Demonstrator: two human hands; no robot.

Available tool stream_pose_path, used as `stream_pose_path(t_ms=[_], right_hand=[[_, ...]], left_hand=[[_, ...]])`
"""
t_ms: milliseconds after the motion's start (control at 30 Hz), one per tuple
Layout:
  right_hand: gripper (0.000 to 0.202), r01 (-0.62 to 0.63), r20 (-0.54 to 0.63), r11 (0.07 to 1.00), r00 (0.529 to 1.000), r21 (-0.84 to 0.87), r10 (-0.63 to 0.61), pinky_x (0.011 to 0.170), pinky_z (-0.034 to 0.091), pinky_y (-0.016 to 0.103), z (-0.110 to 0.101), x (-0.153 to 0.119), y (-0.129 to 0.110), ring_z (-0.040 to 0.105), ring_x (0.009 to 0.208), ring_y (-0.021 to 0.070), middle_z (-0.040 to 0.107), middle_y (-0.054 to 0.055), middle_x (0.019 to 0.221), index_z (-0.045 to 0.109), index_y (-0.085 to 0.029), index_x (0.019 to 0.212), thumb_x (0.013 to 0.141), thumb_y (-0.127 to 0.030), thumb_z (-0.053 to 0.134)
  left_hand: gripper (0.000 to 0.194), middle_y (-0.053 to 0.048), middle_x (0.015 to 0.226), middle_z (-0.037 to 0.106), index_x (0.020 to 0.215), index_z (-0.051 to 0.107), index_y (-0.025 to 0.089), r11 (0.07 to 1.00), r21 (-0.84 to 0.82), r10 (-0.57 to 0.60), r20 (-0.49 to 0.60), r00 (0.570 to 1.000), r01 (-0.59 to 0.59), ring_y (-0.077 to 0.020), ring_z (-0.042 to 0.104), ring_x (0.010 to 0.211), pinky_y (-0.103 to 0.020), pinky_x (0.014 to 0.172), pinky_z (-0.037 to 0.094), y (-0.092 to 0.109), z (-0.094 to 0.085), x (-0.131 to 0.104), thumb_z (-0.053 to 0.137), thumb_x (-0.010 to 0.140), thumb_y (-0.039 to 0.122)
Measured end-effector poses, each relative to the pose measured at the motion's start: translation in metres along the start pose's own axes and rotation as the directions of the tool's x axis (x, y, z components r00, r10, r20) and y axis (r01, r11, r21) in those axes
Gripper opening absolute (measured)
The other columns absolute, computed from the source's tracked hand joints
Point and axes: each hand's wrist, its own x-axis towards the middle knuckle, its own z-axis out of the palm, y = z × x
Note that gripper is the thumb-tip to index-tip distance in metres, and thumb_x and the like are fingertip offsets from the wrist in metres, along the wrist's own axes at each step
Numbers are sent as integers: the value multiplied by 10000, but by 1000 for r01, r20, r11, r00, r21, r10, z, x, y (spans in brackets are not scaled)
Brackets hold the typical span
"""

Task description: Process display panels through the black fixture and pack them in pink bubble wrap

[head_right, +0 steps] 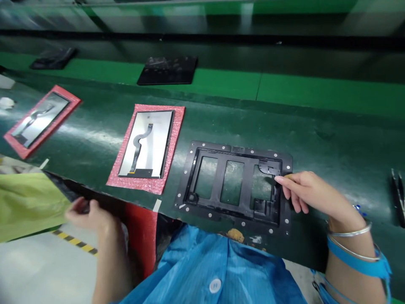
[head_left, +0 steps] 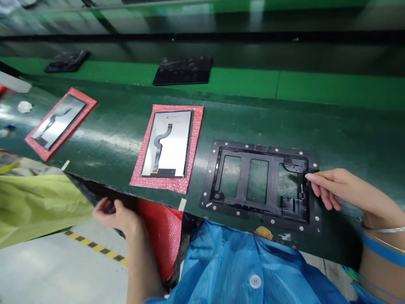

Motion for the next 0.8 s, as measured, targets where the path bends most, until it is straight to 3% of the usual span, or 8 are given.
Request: stream_pose_path(t_ms=[67,133,233,367,533,633,733,800], right_hand=[[740,26,-35,999,999,-43,-27,426,395,286,1,1,2,512,333,158,592,44,420,568,-234,621,752,-950,439],[743,45,-43,996,998,-71,-48,422,399,288,2,2,2,508,328,160,586,38,411,584,-235,648,747,-956,433],[743,69,-38,994,997,-85,-72,414,394,284,2,1,-1,504,324,162,573,36,395,584,-237,631,754,-953,425],[733,82,-26,993,996,-83,-84,404,382,268,0,0,-3,489,324,144,567,39,393,562,-234,568,792,-919,426],[718,54,-48,997,997,-59,-57,408,367,258,-1,0,-5,467,322,122,556,27,388,544,-232,548,749,-920,494],[706,71,-55,996,996,-48,-73,411,361,255,-1,2,-7,472,332,118,557,22,395,550,-230,554,751,-907,512],[688,79,-42,997,996,-22,-79,402,356,254,-1,3,-5,482,341,123,545,12,396,553,-228,575,767,-888,520],[685,82,-41,997,996,-2,-82,400,357,252,-2,4,-4,482,345,122,540,9,401,559,-224,589,775,-883,520]], left_hand=[[411,-180,1439,494,1366,448,145,1000,-26,-3,-145,989,0,-288,502,1347,-463,1120,427,13,7,12,421,959,202],[362,-147,1353,569,1246,513,164,994,-44,95,-162,982,-103,-262,541,1306,-409,1114,425,32,15,22,466,889,194],[269,-120,1224,628,1115,576,188,969,32,246,20,969,-246,-283,574,1229,-432,1104,419,62,28,32,524,857,247],[270,-159,1210,606,1072,614,173,956,162,219,165,962,-245,-371,516,1237,-529,1084,391,89,46,37,580,863,340],[292,-179,1265,569,1065,620,170,944,240,193,154,969,-226,-409,438,1272,-586,1086,314,100,55,41,594,881,395],[259,-147,1145,605,1010,583,177,955,212,174,155,972,-205,-385,475,1252,-578,1097,299,103,56,50,624,856,382],[222,-45,842,585,891,539,187,972,160,147,169,974,-175,-318,595,1017,-571,1071,346,103,56,63,659,807,354],[199,14,685,516,813,509,194,978,117,149,196,969,-174,-248,593,764,-528,945,458,104,54,71,656,788,326]])
